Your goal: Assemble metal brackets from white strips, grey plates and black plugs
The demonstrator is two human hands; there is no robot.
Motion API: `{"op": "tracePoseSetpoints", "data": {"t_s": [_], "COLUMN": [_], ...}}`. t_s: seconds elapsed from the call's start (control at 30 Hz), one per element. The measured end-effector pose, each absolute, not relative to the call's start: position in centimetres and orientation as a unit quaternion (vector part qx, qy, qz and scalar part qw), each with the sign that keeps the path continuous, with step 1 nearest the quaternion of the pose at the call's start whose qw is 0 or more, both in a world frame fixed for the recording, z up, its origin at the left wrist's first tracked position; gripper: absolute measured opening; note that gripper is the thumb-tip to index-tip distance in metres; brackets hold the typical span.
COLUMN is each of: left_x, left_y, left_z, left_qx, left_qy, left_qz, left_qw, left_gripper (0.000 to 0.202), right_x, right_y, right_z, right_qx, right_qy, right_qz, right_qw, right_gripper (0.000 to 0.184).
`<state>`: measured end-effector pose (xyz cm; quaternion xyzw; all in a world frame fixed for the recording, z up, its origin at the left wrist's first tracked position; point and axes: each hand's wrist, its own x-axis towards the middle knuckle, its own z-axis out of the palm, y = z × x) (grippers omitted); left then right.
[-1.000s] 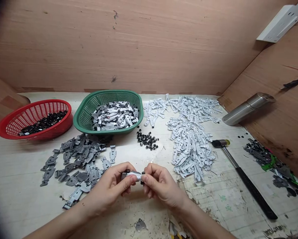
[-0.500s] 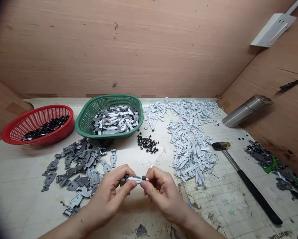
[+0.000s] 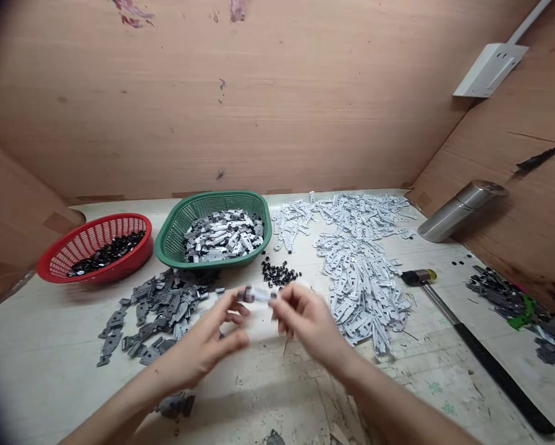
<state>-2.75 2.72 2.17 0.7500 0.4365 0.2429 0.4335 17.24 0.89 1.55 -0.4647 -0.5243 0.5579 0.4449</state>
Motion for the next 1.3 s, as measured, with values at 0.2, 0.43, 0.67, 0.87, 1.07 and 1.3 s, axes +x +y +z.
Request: {"op": "tracePoseSetpoints", "data": {"t_s": [0.2,0.43,0.67,0.87,1.07,1.3], "left_x": [-5.5,-4.1,-2.3,-2.8,-2.0,-1.4], "left_y": [5.8,5.0,2.9,2.9,3.0,3.7], "left_z": [1.2,-0.4,0.0,1.2,-0.1,-0.5], "left_qx": [0.812,0.87,0.892,0.826,0.829,0.878], "left_qy": [0.568,0.466,0.385,0.531,0.506,0.409], "left_qz": [0.136,0.126,0.143,0.068,0.119,0.133], "left_qw": [0.011,0.095,0.188,0.176,0.206,0.209], "left_gripper": [0.027,0.024,0.036,0.029,0.031,0.03], "right_x": [15.3,19.7,23.2,22.5,22.7,21.5], "right_y": [12.5,12.1,8.5,7.5,5.0,3.3], "right_z": [6.7,3.4,-0.9,-1.5,-0.6,-0.6], "right_qx": [-0.478,-0.564,-0.592,-0.608,-0.615,-0.575], "right_qy": [-0.666,-0.694,-0.738,-0.731,-0.711,-0.657], "right_qz": [0.36,0.233,0.217,0.197,0.245,0.413], "right_qw": [0.445,0.381,0.241,0.237,0.239,0.259], "right_gripper": [0.03,0.022,0.011,0.009,0.01,0.017]}}
